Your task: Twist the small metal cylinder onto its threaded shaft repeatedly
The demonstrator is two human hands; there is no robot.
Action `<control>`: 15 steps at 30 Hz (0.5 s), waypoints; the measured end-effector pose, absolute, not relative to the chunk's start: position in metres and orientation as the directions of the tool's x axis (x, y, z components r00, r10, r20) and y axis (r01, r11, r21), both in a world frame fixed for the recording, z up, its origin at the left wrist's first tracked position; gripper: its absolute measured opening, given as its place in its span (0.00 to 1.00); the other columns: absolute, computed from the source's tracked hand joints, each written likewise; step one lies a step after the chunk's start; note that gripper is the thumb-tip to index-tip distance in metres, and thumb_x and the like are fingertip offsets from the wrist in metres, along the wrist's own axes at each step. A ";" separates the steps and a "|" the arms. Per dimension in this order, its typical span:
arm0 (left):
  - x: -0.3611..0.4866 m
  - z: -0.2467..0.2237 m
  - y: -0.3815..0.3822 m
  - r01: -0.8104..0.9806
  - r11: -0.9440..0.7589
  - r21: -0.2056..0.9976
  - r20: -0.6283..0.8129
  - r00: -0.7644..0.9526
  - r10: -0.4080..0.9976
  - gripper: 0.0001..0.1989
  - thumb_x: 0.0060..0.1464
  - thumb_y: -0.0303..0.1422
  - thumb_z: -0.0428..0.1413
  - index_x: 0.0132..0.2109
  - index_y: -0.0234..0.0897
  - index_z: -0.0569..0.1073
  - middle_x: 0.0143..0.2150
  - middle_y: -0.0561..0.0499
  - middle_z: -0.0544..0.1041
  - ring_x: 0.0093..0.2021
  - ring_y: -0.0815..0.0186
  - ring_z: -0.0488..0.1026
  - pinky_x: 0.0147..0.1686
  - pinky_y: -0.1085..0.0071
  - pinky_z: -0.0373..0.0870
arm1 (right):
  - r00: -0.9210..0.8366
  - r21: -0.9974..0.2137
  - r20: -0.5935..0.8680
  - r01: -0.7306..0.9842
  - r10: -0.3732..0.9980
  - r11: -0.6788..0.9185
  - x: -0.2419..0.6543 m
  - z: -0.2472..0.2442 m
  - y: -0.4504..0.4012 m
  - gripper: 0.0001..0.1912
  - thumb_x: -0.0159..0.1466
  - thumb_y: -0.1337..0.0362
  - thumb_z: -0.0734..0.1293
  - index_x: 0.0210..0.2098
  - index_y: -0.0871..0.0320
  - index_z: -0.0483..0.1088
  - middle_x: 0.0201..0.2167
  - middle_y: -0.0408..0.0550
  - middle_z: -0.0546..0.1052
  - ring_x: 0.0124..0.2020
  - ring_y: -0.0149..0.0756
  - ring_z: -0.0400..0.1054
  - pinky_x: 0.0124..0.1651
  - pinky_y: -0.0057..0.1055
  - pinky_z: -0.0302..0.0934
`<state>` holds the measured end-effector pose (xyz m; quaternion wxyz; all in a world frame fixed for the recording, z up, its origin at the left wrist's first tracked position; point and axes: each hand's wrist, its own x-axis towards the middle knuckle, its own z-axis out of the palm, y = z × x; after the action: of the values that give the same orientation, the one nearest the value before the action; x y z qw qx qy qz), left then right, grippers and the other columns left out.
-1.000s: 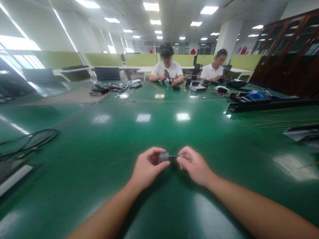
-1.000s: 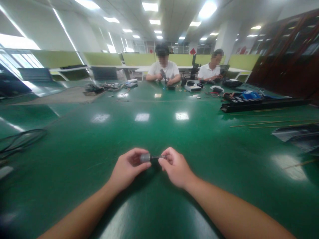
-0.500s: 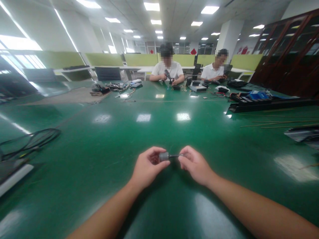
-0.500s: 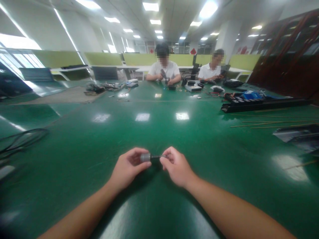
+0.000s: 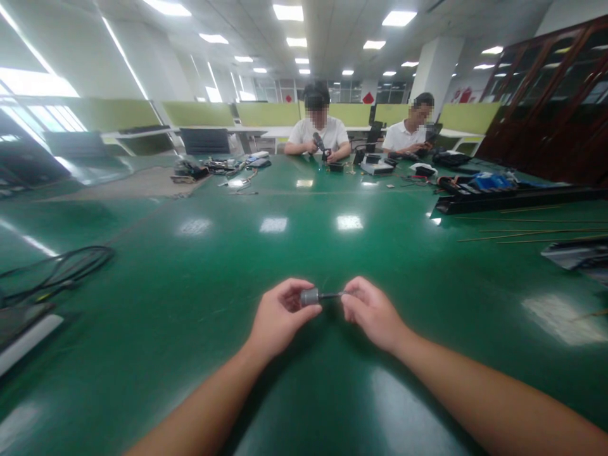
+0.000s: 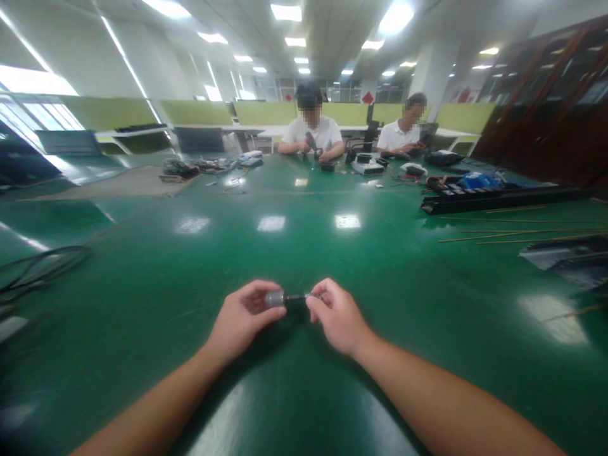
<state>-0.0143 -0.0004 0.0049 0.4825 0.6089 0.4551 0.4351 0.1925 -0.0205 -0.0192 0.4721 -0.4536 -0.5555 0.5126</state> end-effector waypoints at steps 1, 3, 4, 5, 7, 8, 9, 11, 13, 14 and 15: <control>-0.014 0.005 0.000 0.124 -0.111 0.986 0.085 0.201 0.976 0.19 0.40 0.31 0.70 0.40 0.33 0.74 0.37 0.48 0.79 0.37 0.64 0.76 0.40 0.70 0.72 | -0.140 -0.998 0.059 0.014 0.988 0.062 0.193 -0.019 -0.020 0.06 0.65 0.61 0.65 0.36 0.57 0.64 0.21 0.38 0.70 0.23 0.29 0.63 0.27 0.26 0.56; -0.014 0.006 0.001 0.095 -0.094 0.991 0.077 0.171 0.982 0.20 0.39 0.31 0.70 0.40 0.33 0.73 0.36 0.50 0.79 0.36 0.66 0.76 0.38 0.73 0.71 | -0.131 -0.998 0.062 -0.001 0.989 0.062 0.193 -0.019 -0.020 0.06 0.64 0.61 0.64 0.34 0.57 0.64 0.20 0.38 0.70 0.21 0.29 0.62 0.25 0.26 0.55; -0.014 0.005 0.003 0.074 -0.086 0.994 0.075 0.146 0.986 0.20 0.39 0.31 0.70 0.40 0.33 0.72 0.35 0.50 0.78 0.35 0.67 0.75 0.37 0.75 0.70 | -0.128 -0.998 0.062 -0.010 0.990 0.061 0.193 -0.019 -0.020 0.06 0.64 0.62 0.64 0.34 0.57 0.64 0.19 0.38 0.70 0.21 0.29 0.62 0.24 0.25 0.54; -0.015 0.004 0.004 0.051 -0.079 0.996 0.072 0.116 0.991 0.21 0.40 0.31 0.70 0.40 0.34 0.71 0.35 0.51 0.78 0.33 0.69 0.74 0.34 0.76 0.69 | -0.125 -0.998 0.062 -0.018 0.990 0.060 0.193 -0.018 -0.020 0.06 0.64 0.62 0.64 0.33 0.57 0.63 0.19 0.38 0.70 0.20 0.28 0.61 0.24 0.25 0.53; -0.016 0.002 0.007 -0.003 -0.064 0.998 0.064 0.055 0.996 0.20 0.41 0.32 0.70 0.39 0.35 0.68 0.33 0.54 0.76 0.28 0.72 0.71 0.28 0.79 0.65 | -0.126 -0.998 0.058 -0.034 0.990 0.054 0.193 -0.019 -0.019 0.06 0.64 0.62 0.64 0.33 0.57 0.63 0.19 0.38 0.70 0.19 0.28 0.60 0.23 0.25 0.52; -0.016 0.001 0.009 -0.039 -0.056 0.998 0.057 0.036 0.998 0.20 0.43 0.33 0.69 0.38 0.36 0.67 0.30 0.56 0.75 0.25 0.73 0.69 0.25 0.80 0.63 | -0.130 -0.998 0.056 -0.040 0.990 0.051 0.193 -0.019 -0.019 0.06 0.64 0.62 0.64 0.33 0.57 0.63 0.19 0.38 0.70 0.19 0.27 0.59 0.23 0.25 0.51; -0.017 0.000 0.011 -0.081 -0.045 0.996 0.047 0.027 0.999 0.19 0.44 0.33 0.68 0.36 0.37 0.65 0.27 0.57 0.73 0.23 0.74 0.67 0.23 0.80 0.62 | -0.136 -0.998 0.054 -0.042 0.989 0.049 0.192 -0.019 -0.019 0.06 0.64 0.62 0.64 0.33 0.57 0.64 0.18 0.38 0.70 0.19 0.27 0.59 0.23 0.25 0.51; -0.017 -0.001 0.014 -0.179 -0.006 0.984 0.014 0.041 0.999 0.19 0.46 0.33 0.66 0.32 0.37 0.60 0.22 0.59 0.68 0.21 0.73 0.65 0.22 0.80 0.62 | -0.146 -0.998 0.056 -0.041 0.988 0.050 0.192 -0.019 -0.018 0.06 0.64 0.61 0.64 0.33 0.57 0.64 0.18 0.38 0.69 0.19 0.28 0.59 0.23 0.25 0.51; -0.017 0.000 0.015 -0.257 0.033 0.966 -0.019 0.056 0.998 0.20 0.46 0.32 0.66 0.30 0.38 0.58 0.22 0.59 0.68 0.22 0.72 0.66 0.23 0.79 0.63 | -0.155 -0.998 0.060 -0.036 0.986 0.055 0.192 -0.020 -0.018 0.06 0.64 0.61 0.64 0.33 0.57 0.64 0.18 0.38 0.70 0.19 0.28 0.59 0.23 0.26 0.51; -0.018 0.001 0.015 -0.278 0.046 0.959 -0.035 0.047 0.998 0.19 0.45 0.31 0.66 0.31 0.37 0.59 0.24 0.58 0.69 0.22 0.72 0.67 0.23 0.79 0.64 | -0.157 -0.998 0.062 -0.036 0.986 0.057 0.191 -0.020 -0.018 0.06 0.64 0.61 0.64 0.33 0.57 0.64 0.19 0.38 0.70 0.20 0.28 0.59 0.23 0.26 0.51; -0.018 0.002 0.014 -0.289 0.057 0.956 -0.051 0.027 0.998 0.18 0.44 0.29 0.66 0.33 0.37 0.62 0.26 0.56 0.71 0.23 0.71 0.68 0.24 0.78 0.66 | -0.157 -0.998 0.063 -0.037 0.986 0.058 0.191 -0.020 -0.018 0.06 0.64 0.61 0.64 0.34 0.57 0.64 0.19 0.38 0.70 0.20 0.28 0.59 0.24 0.26 0.51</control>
<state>-0.0177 0.0142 0.0021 0.5861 0.4123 0.4301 0.5490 0.1914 -0.0176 -0.0198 0.4818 -0.4354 -0.5446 0.5307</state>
